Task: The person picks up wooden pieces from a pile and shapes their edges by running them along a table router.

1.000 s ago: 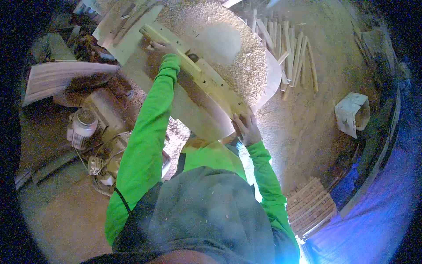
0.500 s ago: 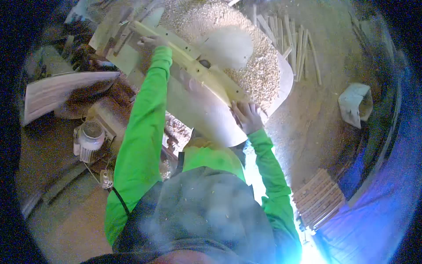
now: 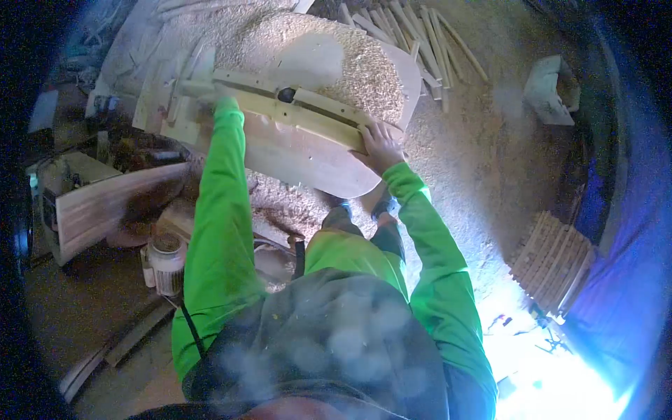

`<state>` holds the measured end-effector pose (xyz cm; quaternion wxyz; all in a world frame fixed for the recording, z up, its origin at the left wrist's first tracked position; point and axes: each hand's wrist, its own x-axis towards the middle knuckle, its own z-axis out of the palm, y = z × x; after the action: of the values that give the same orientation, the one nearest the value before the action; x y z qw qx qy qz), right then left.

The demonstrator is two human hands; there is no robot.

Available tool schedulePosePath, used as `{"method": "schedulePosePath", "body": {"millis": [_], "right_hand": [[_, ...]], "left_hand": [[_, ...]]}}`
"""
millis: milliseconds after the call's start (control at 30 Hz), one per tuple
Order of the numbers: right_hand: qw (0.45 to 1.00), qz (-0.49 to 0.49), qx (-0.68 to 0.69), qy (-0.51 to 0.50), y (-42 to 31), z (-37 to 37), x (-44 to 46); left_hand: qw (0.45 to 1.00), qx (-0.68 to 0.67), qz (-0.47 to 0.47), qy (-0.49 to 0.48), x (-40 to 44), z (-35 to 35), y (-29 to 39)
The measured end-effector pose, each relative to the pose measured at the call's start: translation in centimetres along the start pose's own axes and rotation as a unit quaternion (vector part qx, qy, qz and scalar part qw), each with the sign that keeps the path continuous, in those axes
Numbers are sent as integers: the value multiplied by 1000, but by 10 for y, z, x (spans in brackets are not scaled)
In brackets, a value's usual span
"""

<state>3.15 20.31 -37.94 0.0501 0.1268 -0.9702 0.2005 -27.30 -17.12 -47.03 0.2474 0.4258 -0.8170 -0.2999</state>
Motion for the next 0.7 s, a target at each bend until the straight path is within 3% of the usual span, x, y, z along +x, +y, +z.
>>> {"method": "schedulePosePath", "body": {"millis": [33,100,200,267,333,400,467,600,633,700], "right_hand": [[998,28,-56,-24,1,-3,-14],[994,93,-38,-47,12,-15,-45],[982,187,23,-23,35,-37,-113],[967,240,15,-82,50,-61,-147],[963,261,-16,-62,74,-71,-191],[960,278,-16,-14,93,-86,-225],[981,156,-87,80,119,-102,-245],[981,145,-105,80,142,-118,-260],[981,143,-104,80,146,-120,-262],[979,166,-104,49,157,-120,-268]], "left_hand": [[1000,-22,5,4,-9,-11,-4],[993,-114,22,-8,-41,-44,-10],[956,-259,-4,-137,-117,-113,-1],[930,-315,13,-188,-161,-123,3],[952,-204,76,-214,-201,-100,-21],[972,-125,82,-179,-252,-88,-27],[984,-87,100,-116,-294,-80,-23],[983,73,164,39,-342,-75,-13],[990,-57,118,61,-343,-39,-33],[981,-147,99,81,-360,-42,-20]]}}
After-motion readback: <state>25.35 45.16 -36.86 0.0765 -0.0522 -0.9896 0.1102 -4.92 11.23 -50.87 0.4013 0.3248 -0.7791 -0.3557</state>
